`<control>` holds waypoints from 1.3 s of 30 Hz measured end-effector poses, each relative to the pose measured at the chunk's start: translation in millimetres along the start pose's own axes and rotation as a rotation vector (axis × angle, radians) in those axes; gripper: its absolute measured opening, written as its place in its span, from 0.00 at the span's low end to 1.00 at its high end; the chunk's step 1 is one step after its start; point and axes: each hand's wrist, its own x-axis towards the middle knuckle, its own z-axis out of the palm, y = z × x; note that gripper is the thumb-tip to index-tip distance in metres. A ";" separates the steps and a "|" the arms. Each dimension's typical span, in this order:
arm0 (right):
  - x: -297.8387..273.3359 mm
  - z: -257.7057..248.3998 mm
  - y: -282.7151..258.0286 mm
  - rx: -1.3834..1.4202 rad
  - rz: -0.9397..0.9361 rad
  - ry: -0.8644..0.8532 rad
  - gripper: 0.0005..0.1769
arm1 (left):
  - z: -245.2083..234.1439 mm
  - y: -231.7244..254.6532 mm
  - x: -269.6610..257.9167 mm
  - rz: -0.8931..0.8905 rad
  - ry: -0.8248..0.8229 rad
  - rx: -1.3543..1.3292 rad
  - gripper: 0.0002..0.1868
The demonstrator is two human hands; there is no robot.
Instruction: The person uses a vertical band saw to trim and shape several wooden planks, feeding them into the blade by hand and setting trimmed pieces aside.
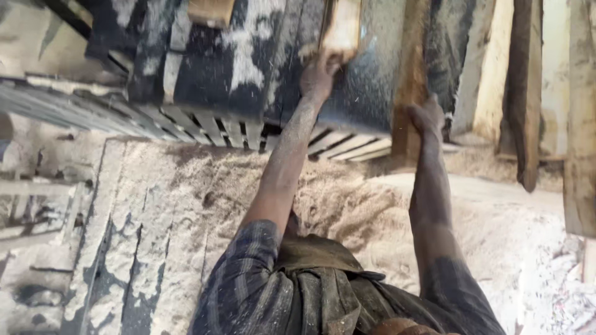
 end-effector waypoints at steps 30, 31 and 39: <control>-747.6 180.7 116.2 0.934 -0.032 -0.569 0.61 | -139.5 -120.2 -1062.6 -0.523 -0.419 -1.258 0.60; -768.8 174.2 112.7 0.929 -0.021 -0.577 0.61 | -149.5 -118.7 -1081.8 -0.614 -0.450 -1.282 0.62; -796.9 126.8 63.1 0.817 -0.021 -0.722 0.71 | -196.1 -87.8 -1092.3 -0.610 -0.443 -1.314 0.59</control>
